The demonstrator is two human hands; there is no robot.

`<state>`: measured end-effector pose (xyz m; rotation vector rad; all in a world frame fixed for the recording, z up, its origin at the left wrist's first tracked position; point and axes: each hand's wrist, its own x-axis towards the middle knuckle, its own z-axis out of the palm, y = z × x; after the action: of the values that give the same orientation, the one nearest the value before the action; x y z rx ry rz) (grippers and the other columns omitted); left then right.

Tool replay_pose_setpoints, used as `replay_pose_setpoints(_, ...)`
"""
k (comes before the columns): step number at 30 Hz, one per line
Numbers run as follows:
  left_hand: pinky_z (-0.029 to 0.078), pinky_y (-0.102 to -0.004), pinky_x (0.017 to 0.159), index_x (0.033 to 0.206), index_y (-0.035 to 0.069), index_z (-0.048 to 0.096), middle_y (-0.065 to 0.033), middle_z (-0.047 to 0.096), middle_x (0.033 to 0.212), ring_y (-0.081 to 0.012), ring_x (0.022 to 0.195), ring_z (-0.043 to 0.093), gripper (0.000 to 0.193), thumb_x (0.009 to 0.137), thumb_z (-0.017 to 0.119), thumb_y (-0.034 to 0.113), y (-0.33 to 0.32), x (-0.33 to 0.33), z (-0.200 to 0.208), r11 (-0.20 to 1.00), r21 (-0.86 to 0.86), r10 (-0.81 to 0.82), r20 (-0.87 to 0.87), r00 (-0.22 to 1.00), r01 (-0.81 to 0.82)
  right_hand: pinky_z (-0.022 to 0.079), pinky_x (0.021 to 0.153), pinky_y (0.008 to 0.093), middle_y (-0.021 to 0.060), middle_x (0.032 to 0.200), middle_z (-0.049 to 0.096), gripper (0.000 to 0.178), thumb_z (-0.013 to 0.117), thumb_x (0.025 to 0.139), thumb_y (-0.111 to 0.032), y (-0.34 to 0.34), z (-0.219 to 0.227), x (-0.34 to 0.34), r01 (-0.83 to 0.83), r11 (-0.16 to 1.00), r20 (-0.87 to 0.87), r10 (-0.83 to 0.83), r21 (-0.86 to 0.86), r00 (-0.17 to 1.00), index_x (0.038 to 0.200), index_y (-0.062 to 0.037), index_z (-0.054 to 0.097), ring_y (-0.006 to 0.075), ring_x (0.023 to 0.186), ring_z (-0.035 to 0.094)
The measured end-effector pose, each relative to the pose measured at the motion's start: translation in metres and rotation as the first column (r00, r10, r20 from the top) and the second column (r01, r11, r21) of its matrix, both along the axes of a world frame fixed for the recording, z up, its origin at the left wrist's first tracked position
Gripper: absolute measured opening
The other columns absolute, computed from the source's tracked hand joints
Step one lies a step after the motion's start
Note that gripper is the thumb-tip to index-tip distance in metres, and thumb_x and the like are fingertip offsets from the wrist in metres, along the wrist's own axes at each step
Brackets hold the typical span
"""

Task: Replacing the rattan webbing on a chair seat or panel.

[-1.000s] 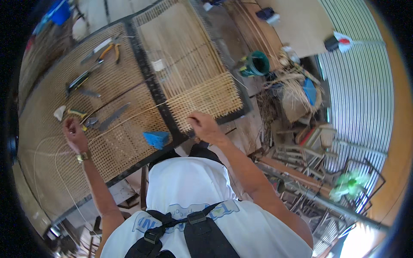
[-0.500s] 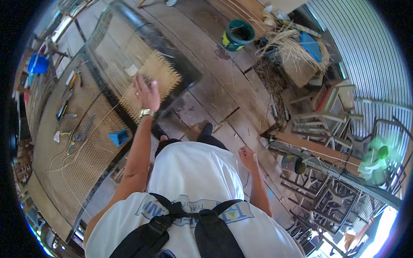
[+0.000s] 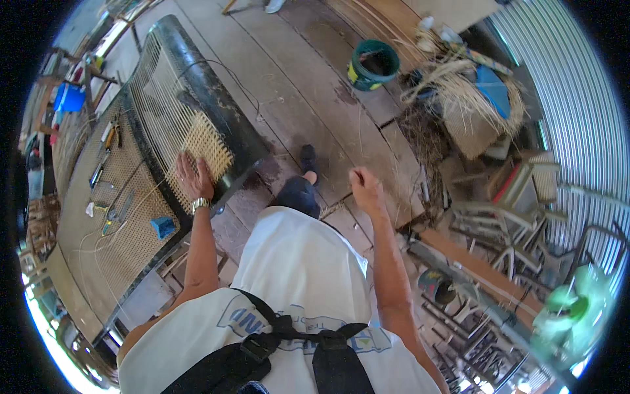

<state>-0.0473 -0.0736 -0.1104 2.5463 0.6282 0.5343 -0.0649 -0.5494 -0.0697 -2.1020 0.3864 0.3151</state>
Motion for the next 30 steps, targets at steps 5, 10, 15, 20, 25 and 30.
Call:
replay_pose_setpoints(5, 0.024, -0.0518, 0.123, 0.150, -0.002, 0.046, -0.0237, 0.043, 0.158, -0.0428, 0.148, 0.035, 0.066, 0.103, 0.053, 0.044, 0.012, -0.003, -0.014, 0.998, -0.063, 0.000, 0.090, 0.996, 0.005, 0.054, 0.076, 0.0408, 0.0187, 0.091, 0.072, 0.024, 0.063, 0.100, -0.023, 0.033, 0.014, 0.176, -0.409, 0.911, 0.146, 0.412, -0.051, 0.899, 0.108, -0.0010, 0.068, 0.0327, 0.083, 0.070)
replay_pose_setpoints(10, 0.037, -0.0460, 0.116, 0.142, 0.000, 0.055, -0.0179, 0.057, 0.143, -0.0327, 0.134, 0.053, 0.050, 0.106, 0.051, 0.035, 0.023, 0.001, -0.019, 0.957, -0.229, 0.171, -0.040, 0.984, -0.176, 0.054, 0.085, 0.0511, 0.0263, 0.104, 0.071, 0.031, 0.063, 0.098, -0.029, -0.032, -0.079, 0.279, -0.625, 0.729, -0.158, 0.607, -0.279, 0.779, 0.110, -0.0019, 0.070, 0.0430, 0.100, 0.068)
replay_pose_setpoints(15, 0.044, -0.0419, 0.106, 0.136, 0.002, 0.063, -0.0151, 0.066, 0.131, -0.0288, 0.120, 0.060, 0.051, 0.110, 0.048, 0.044, 0.022, 0.016, -0.011, 0.901, -0.201, 0.383, -0.048, 0.922, -0.385, 0.054, 0.082, 0.0475, 0.0246, 0.105, 0.072, 0.034, 0.065, 0.092, -0.033, -0.144, -0.134, 0.292, -0.536, 0.747, -0.449, 0.353, -0.392, 0.821, 0.103, -0.0020, 0.072, 0.0406, 0.097, 0.070)
replay_pose_setpoints(20, 0.047, -0.0381, 0.101, 0.135, 0.002, 0.064, -0.0133, 0.068, 0.127, -0.0254, 0.116, 0.062, 0.049, 0.109, 0.051, 0.042, 0.040, 0.009, -0.001, 0.750, -0.196, 0.607, -0.174, 0.775, -0.631, 0.053, 0.088, 0.0503, 0.0245, 0.110, 0.072, 0.036, 0.065, 0.093, -0.036, -0.199, -0.137, 0.298, -0.675, 0.667, -0.650, 0.367, -0.314, 0.665, 0.105, -0.0035, 0.074, 0.0424, 0.106, 0.068)
replay_pose_setpoints(25, 0.049, -0.0344, 0.101, 0.130, -0.003, 0.065, -0.0149, 0.068, 0.127, -0.0227, 0.111, 0.066, 0.041, 0.109, 0.056, 0.031, 0.029, 0.030, 0.078, 0.581, -0.333, 0.798, 0.050, 0.601, -0.743, 0.051, 0.095, 0.0445, 0.0241, 0.116, 0.071, 0.041, 0.060, 0.095, -0.032, -0.222, -0.191, 0.360, -0.379, 0.923, -0.573, 0.348, 0.069, 0.742, 0.118, 0.0010, 0.072, 0.0360, 0.109, 0.067)
replay_pose_setpoints(30, 0.049, -0.0315, 0.100, 0.131, 0.000, 0.063, -0.0080, 0.069, 0.125, -0.0160, 0.115, 0.063, 0.028, 0.108, 0.056, 0.015, -0.015, 0.126, 0.164, 0.416, -0.026, 0.891, 0.211, 0.402, -0.909, 0.051, 0.094, 0.0420, 0.0198, 0.114, 0.072, 0.048, 0.054, 0.102, -0.036, -0.186, -0.217, 0.541, -0.146, 0.962, -0.546, 0.251, 0.229, 0.799, 0.124, 0.0039, 0.069, 0.0314, 0.106, 0.066)
